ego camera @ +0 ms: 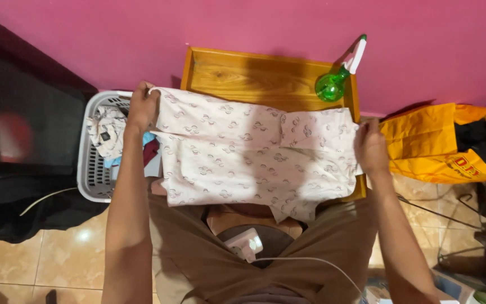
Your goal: Spraying a small piece of patterned cloth with a spray bottle and folding it on a low wooden table.
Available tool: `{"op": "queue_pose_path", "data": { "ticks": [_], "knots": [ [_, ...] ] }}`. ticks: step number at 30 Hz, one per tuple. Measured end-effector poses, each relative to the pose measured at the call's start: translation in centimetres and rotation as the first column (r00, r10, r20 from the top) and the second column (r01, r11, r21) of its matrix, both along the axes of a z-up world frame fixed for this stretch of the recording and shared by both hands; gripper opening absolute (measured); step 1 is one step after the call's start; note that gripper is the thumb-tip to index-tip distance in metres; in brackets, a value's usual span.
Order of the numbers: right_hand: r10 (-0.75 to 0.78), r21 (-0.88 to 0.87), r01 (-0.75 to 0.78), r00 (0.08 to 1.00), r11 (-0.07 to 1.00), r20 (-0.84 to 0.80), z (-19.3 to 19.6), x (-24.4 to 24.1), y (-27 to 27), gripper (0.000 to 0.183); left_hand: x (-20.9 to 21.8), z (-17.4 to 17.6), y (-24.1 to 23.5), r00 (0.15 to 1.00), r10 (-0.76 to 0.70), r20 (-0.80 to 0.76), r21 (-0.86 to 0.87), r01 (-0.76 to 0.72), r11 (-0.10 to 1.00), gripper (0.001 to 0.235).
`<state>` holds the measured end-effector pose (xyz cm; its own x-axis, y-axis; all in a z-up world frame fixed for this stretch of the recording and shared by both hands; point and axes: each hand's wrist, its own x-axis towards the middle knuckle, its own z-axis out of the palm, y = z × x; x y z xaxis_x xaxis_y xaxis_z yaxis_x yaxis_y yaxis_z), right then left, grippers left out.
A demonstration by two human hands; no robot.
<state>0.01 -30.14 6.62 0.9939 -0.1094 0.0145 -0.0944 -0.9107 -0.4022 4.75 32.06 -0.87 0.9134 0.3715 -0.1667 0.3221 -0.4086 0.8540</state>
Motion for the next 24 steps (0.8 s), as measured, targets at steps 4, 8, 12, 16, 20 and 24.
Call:
{"op": "queue_pose_path", "data": {
  "ticks": [4, 8, 12, 16, 20, 24],
  "knots": [
    [0.028, -0.033, -0.029, 0.999, 0.999, -0.045, 3.4, 2.2, -1.8, 0.040, 0.4, 2.6, -2.1, 0.998, 0.021, 0.066, 0.020, -0.022, 1.000, 0.018],
    [0.023, 0.200, -0.057, 0.986, 0.978, 0.167, 5.5, 4.7, -3.2, 0.012, 1.1, 4.4, -3.9, 0.957, 0.012, 0.290, 0.063, -0.031, 0.998, 0.014],
    [0.034, 0.090, -0.038, 0.998, 0.995, 0.043, 7.9, 2.4, -1.7, 0.030, -1.7, 8.0, -6.5, 0.986, -0.090, 0.139, 0.293, 0.046, 0.955, 0.046],
    [-0.007, 0.041, 0.016, 0.977, 0.999, -0.211, 13.7, -6.0, 1.3, 0.038, -9.7, 13.4, -8.1, 0.994, -0.086, 0.063, 0.188, 0.073, 0.980, 0.037],
    [-0.137, -0.297, -0.032, 0.837, 0.954, -0.530, 10.8, -12.7, -1.4, 0.055, -15.4, 14.1, -7.5, 0.990, 0.032, -0.137, -0.039, -0.037, 0.999, 0.041],
    [-0.024, -0.187, -0.113, 0.794, 0.976, -0.607, 6.3, -18.5, -2.4, 0.048, -19.7, 10.5, -7.1, 0.904, 0.117, -0.412, -0.032, -0.143, 0.989, 0.051]
  ]
}}
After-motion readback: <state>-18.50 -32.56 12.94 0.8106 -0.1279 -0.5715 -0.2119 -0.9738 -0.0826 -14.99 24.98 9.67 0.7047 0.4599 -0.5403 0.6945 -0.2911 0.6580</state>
